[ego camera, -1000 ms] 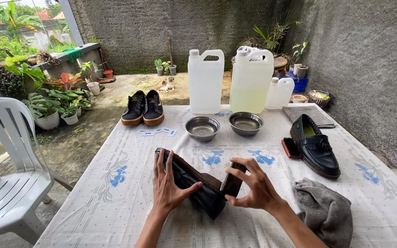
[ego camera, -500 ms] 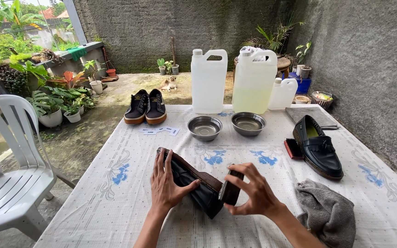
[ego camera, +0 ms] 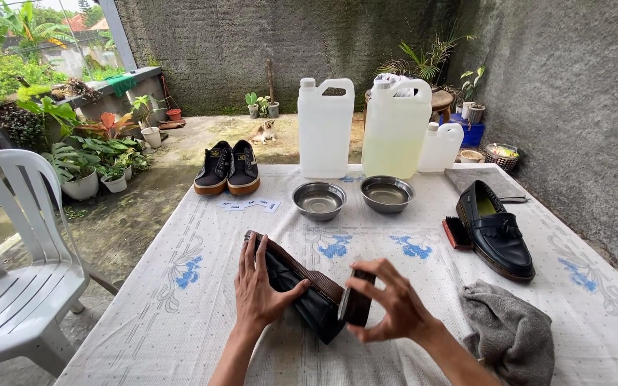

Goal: Applying cleaning solution to a leather shoe using a brush and wiping it clean with a cloth.

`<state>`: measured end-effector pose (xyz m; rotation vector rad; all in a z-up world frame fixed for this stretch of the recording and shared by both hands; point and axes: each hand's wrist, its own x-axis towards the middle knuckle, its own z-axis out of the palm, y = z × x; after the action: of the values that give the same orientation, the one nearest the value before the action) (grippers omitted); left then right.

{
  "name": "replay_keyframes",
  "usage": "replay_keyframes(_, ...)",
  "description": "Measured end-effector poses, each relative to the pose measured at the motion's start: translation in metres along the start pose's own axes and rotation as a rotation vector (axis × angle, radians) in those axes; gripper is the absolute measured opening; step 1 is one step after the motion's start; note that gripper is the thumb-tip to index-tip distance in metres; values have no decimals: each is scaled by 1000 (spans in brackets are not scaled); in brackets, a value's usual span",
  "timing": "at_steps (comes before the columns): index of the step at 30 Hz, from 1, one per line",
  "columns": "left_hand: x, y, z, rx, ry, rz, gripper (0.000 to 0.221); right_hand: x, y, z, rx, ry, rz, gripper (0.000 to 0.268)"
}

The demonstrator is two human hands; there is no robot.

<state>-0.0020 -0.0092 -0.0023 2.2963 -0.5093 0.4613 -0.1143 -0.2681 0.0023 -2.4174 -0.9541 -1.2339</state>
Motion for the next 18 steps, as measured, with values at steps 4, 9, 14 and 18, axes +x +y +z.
replay_keyframes(4, 1, -2, 4, 10, 17, 30, 129, 13, -7, -5, 17, 20, -31, 64)
replay_keyframes(9, 0, -1, 1, -35, -10, 48, 128, -10, 28, -2, -23, 178, 267, 68)
replay_keyframes(14, 2, -4, 5, -27, 21, 86, 130, -20, 42, 1, 40, 118, 463, 59)
replay_keyframes(18, -2, -3, 3, -37, -3, 62, 128, -51, 66, 19, 171, -168, 780, 81)
